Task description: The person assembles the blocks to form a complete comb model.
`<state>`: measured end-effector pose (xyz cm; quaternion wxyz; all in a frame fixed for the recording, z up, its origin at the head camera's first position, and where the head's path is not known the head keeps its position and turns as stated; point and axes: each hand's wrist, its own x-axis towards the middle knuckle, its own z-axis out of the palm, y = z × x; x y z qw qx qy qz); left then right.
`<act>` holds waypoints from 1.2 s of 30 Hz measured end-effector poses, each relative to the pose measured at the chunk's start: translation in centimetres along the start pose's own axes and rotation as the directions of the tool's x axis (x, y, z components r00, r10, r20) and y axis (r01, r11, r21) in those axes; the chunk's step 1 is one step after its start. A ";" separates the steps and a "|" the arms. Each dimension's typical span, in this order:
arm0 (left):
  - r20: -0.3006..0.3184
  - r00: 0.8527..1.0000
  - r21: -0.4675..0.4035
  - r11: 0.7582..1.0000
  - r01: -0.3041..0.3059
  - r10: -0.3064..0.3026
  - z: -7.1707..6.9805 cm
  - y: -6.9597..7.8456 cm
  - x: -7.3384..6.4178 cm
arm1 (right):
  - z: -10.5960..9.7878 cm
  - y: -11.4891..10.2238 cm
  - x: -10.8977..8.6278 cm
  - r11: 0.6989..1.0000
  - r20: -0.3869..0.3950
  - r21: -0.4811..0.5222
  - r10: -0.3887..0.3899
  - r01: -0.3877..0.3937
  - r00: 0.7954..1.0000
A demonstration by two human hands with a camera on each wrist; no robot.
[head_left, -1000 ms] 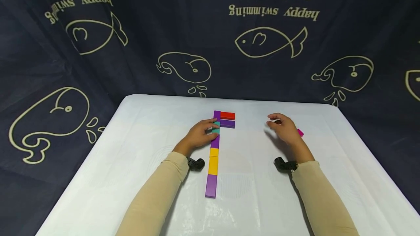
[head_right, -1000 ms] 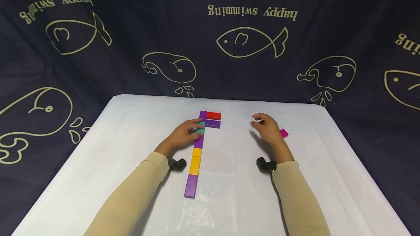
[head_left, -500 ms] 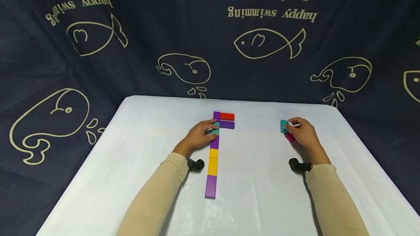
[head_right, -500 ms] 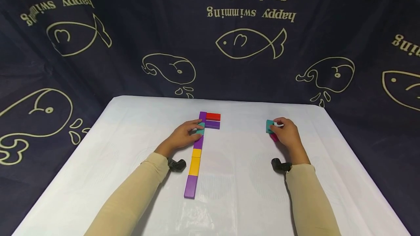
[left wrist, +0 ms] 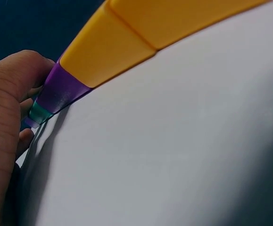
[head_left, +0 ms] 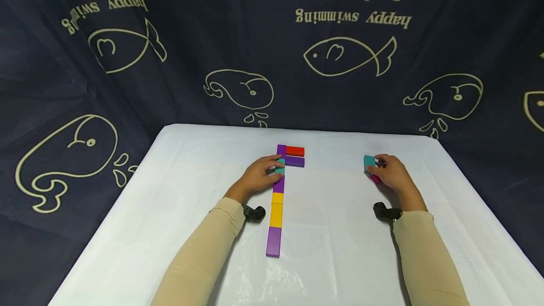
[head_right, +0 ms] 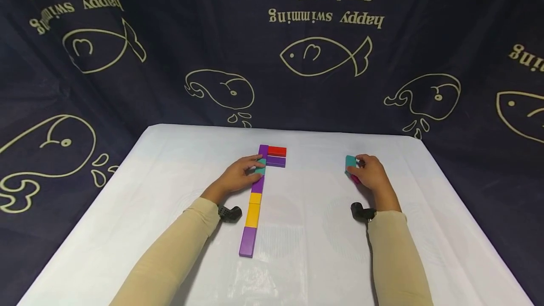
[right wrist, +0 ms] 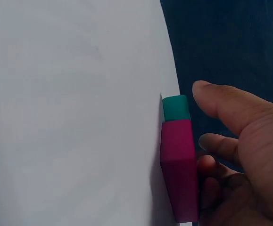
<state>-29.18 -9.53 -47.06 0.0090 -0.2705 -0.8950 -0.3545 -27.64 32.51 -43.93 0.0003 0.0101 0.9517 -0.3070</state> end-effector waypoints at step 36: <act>-0.002 1.000 -0.014 1.000 0.001 -0.001 0.1 -0.2 0.0 | 0.9 -0.8 0.4 0.998 0.047 -0.044 0.049 -0.047 0.998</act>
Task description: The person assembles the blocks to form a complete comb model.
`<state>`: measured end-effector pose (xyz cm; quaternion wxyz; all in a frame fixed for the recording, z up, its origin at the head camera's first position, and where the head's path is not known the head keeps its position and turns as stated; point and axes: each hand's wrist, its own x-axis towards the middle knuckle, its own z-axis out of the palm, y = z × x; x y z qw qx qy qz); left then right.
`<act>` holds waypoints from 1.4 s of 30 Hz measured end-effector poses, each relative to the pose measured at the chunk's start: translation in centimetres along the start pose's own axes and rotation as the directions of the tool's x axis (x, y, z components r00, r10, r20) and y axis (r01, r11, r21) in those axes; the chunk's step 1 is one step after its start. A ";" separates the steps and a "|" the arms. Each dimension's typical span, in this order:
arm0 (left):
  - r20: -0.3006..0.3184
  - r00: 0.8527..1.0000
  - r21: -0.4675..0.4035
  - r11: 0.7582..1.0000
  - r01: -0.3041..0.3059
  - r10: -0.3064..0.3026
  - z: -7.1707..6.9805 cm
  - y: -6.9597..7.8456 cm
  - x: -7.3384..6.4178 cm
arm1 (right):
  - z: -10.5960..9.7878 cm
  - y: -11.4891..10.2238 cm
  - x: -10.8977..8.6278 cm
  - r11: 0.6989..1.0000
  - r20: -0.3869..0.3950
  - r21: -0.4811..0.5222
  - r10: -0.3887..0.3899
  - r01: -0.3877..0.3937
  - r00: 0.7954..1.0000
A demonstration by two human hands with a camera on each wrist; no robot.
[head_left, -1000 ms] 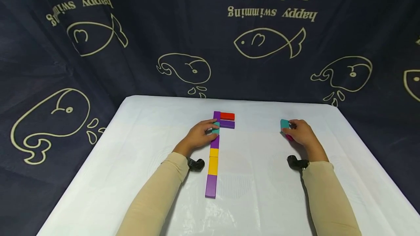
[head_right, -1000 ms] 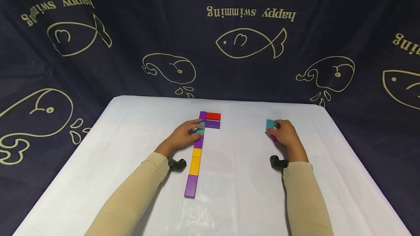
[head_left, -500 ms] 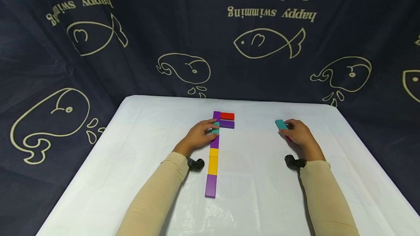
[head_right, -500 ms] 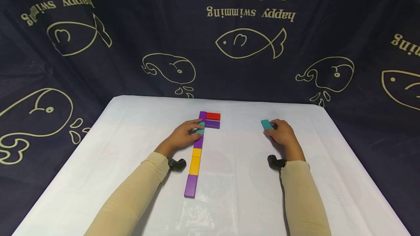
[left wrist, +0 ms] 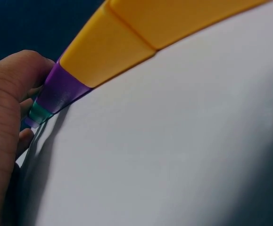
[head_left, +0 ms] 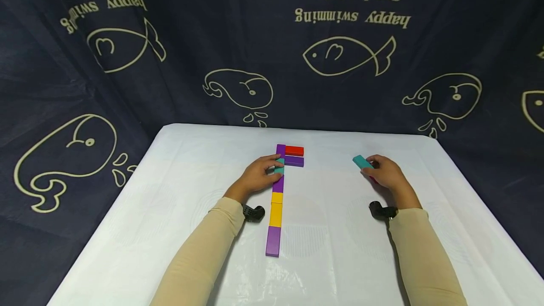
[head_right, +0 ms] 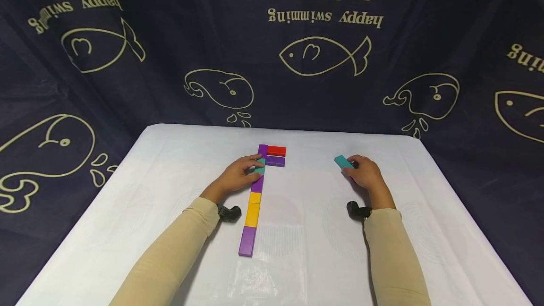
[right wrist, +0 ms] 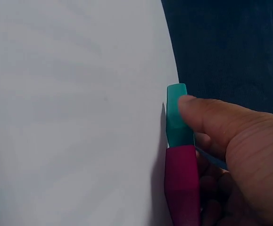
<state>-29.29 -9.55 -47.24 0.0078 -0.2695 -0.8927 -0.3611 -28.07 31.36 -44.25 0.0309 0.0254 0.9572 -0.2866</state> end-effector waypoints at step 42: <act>0.005 1.000 0.015 1.000 0.006 -0.006 -0.1 0.3 0.0 | 0.3 0.2 -0.4 0.998 -0.048 0.022 -0.061 0.062 0.997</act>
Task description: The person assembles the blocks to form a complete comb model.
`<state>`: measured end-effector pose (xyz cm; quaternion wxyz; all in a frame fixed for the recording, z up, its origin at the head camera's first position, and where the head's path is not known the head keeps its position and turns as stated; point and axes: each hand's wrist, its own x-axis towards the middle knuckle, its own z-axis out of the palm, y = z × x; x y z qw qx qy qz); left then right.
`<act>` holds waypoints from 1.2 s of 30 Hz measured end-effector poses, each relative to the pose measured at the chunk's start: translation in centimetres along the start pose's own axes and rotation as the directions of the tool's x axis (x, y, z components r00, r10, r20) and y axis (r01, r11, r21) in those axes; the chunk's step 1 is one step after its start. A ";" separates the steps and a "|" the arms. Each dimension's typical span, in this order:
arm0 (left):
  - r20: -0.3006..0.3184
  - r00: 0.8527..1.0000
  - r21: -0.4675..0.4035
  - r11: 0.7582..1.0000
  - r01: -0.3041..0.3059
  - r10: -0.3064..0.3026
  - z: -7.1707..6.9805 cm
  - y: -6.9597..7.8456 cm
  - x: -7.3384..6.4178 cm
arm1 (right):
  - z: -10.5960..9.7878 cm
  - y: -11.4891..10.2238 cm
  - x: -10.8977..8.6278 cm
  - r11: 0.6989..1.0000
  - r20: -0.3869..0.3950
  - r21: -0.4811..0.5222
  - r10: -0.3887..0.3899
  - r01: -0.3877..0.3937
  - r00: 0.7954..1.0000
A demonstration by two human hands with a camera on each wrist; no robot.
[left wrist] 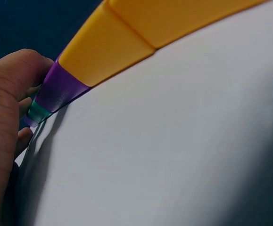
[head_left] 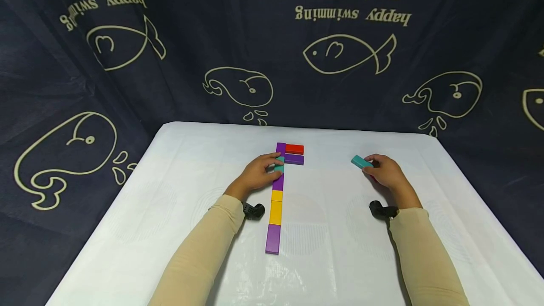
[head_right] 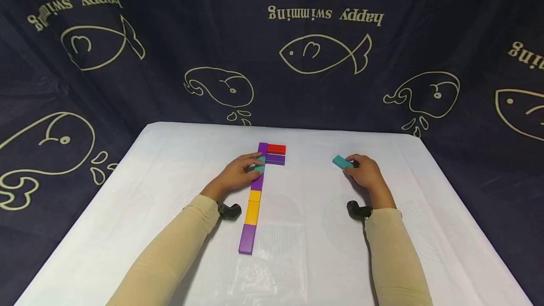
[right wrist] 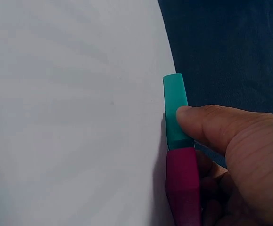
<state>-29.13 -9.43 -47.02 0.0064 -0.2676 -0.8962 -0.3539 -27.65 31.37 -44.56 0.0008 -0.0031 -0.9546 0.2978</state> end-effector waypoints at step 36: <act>-0.004 1.000 -0.026 1.000 -0.004 0.004 -0.1 0.0 0.0 | 0.1 0.0 -0.4 0.998 -0.021 -0.022 -0.051 0.051 0.998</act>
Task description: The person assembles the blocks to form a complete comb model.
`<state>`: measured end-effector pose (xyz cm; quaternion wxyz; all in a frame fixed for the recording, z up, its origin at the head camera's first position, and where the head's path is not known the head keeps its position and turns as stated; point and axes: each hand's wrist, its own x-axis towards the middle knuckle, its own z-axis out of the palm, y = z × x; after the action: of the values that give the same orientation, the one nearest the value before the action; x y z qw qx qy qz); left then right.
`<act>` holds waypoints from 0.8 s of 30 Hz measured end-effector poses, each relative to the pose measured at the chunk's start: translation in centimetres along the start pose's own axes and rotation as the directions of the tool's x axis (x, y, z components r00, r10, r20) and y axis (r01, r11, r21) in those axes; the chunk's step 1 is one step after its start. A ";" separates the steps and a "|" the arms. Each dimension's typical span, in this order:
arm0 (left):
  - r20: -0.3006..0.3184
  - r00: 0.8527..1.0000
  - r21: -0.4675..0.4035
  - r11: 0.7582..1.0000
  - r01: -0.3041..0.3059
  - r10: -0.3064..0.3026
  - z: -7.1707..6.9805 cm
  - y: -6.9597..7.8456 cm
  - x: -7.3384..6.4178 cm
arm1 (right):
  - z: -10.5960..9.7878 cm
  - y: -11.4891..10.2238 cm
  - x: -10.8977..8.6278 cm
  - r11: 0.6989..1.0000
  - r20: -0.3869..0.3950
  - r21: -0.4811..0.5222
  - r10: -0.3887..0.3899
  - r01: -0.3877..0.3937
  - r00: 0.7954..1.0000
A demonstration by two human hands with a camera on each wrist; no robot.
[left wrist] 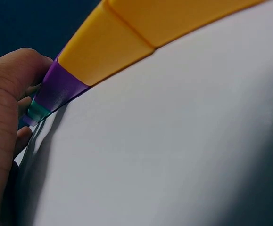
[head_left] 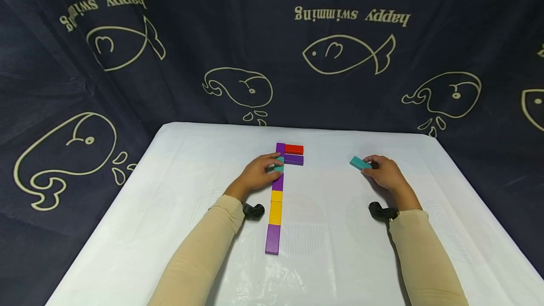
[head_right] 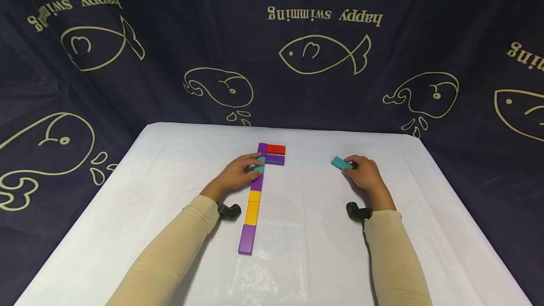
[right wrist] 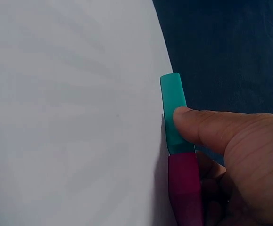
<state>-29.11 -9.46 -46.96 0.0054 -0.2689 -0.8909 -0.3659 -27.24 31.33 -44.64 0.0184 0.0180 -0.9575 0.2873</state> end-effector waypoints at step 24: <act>0.015 1.000 0.012 1.000 0.020 -0.021 -0.1 0.0 0.1 | 0.3 0.3 -0.1 1.000 -0.007 -0.002 -0.030 0.030 1.000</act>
<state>-29.19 -9.48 -46.90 -0.0033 -0.2624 -0.8959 -0.3585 -27.16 31.43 -45.03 0.0262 0.0310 -0.9574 0.2859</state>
